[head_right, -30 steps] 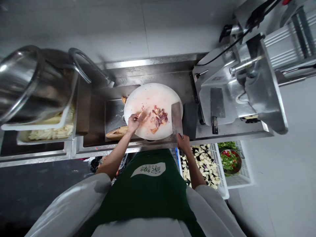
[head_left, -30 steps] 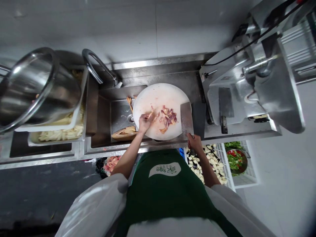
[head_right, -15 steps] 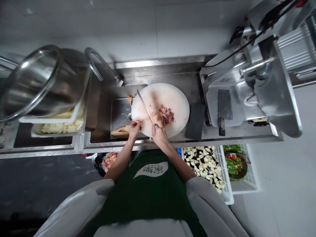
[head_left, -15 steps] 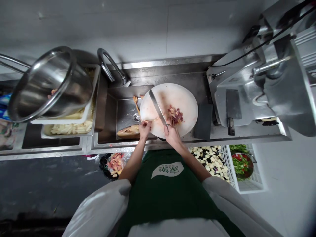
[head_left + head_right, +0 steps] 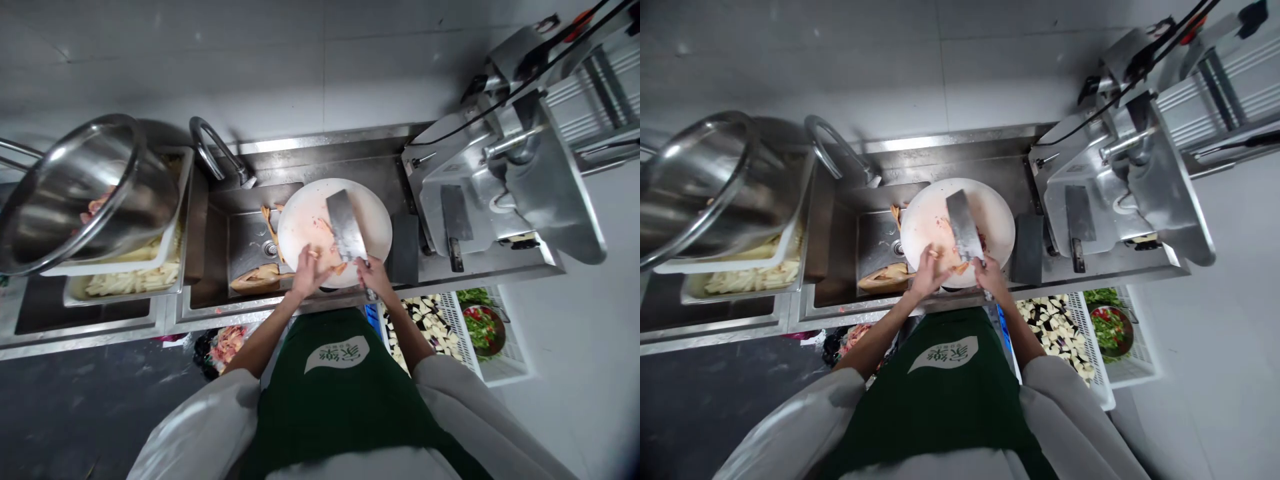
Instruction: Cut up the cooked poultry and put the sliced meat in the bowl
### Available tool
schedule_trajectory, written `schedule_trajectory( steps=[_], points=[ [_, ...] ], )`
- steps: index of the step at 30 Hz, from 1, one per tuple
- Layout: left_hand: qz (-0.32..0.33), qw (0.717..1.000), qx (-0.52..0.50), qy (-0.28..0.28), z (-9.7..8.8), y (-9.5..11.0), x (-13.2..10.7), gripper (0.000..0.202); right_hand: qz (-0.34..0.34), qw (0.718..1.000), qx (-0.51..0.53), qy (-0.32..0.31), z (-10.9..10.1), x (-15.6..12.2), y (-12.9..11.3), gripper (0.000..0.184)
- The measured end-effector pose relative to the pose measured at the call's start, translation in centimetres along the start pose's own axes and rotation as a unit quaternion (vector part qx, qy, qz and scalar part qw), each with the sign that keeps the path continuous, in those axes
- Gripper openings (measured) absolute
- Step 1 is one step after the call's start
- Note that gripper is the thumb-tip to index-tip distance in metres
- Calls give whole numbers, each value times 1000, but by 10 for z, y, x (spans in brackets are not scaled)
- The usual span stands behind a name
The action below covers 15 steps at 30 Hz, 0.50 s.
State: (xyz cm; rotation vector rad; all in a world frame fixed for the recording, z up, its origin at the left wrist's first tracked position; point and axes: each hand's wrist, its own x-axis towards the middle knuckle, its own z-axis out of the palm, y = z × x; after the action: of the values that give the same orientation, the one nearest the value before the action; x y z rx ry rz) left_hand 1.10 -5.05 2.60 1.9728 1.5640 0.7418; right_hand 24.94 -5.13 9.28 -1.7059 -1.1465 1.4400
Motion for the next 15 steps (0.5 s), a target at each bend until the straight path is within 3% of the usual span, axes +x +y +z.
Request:
schedule_trajectory(
  steps=[2, 5, 7, 9, 11, 15],
  points=[
    [32, 997, 42, -61, 23, 13, 14, 87, 10, 998, 32, 45, -38, -11, 22, 41],
    [19, 996, 72, -45, 49, 24, 50, 93, 62, 991, 83, 84, -82, -25, 61, 47],
    [16, 997, 65, -33, 61, 30, 75, 89, 97, 986, 109, 82, -95, -30, 83, 51],
    [29, 998, 50, -39, 70, 38, 92, 85, 112, 985, 114, 64, -92, -30, 95, 53],
    [41, 998, 38, -42, 79, 48, 100, 81, 107, 989, 94, 37, -76, -24, 95, 50],
    [31, 999, 25, -21, 93, 64, 100, 73, 82, 995, 52, -17, -30, 0, 72, 40]
  ],
)
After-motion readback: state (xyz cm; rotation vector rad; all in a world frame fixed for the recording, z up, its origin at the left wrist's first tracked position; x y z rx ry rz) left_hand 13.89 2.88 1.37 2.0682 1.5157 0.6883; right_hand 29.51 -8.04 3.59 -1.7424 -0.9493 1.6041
